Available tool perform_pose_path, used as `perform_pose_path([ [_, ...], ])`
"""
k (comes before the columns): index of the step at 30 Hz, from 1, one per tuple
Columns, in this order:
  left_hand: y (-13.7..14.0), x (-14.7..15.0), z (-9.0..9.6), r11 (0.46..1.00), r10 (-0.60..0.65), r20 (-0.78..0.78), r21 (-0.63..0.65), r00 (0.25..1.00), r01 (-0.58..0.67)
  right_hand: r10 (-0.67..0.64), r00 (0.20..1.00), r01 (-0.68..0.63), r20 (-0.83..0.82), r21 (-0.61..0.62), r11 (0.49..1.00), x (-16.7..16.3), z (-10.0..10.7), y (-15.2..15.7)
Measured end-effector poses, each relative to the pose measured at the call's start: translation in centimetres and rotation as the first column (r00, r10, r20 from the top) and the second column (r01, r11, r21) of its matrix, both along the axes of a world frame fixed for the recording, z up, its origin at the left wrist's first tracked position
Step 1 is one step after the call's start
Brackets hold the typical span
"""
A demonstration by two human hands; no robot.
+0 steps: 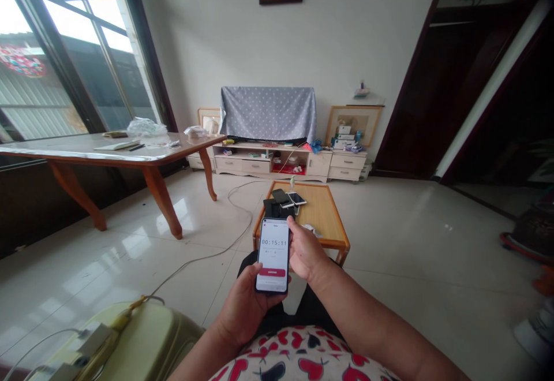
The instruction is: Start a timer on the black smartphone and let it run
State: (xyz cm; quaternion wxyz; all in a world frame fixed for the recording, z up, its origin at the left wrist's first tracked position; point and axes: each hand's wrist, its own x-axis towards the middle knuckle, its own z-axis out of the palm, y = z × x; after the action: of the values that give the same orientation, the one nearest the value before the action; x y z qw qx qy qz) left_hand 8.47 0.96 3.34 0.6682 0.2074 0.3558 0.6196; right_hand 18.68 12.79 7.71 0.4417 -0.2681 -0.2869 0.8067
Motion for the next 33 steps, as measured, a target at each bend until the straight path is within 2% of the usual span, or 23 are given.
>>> perform_pose_path([
  [12,0.0,0.7,-0.1,0.997,0.057,-0.128,0.059,0.990,-0.049,-0.028,1.000,0.028,-0.008,0.024,0.999,0.2,0.0,-0.2],
  [20,0.0,0.8,-0.4,0.994,0.077,-0.143,0.092,0.987,-0.064,-0.034,0.999,0.034,0.001,-0.047,0.998,0.1,0.1,-0.4],
  [33,-0.2,0.8,-0.4,0.990,0.108,-0.143,0.109,0.984,-0.093,0.007,1.000,-0.006,0.017,-0.082,0.997,0.1,0.8,-0.9],
])
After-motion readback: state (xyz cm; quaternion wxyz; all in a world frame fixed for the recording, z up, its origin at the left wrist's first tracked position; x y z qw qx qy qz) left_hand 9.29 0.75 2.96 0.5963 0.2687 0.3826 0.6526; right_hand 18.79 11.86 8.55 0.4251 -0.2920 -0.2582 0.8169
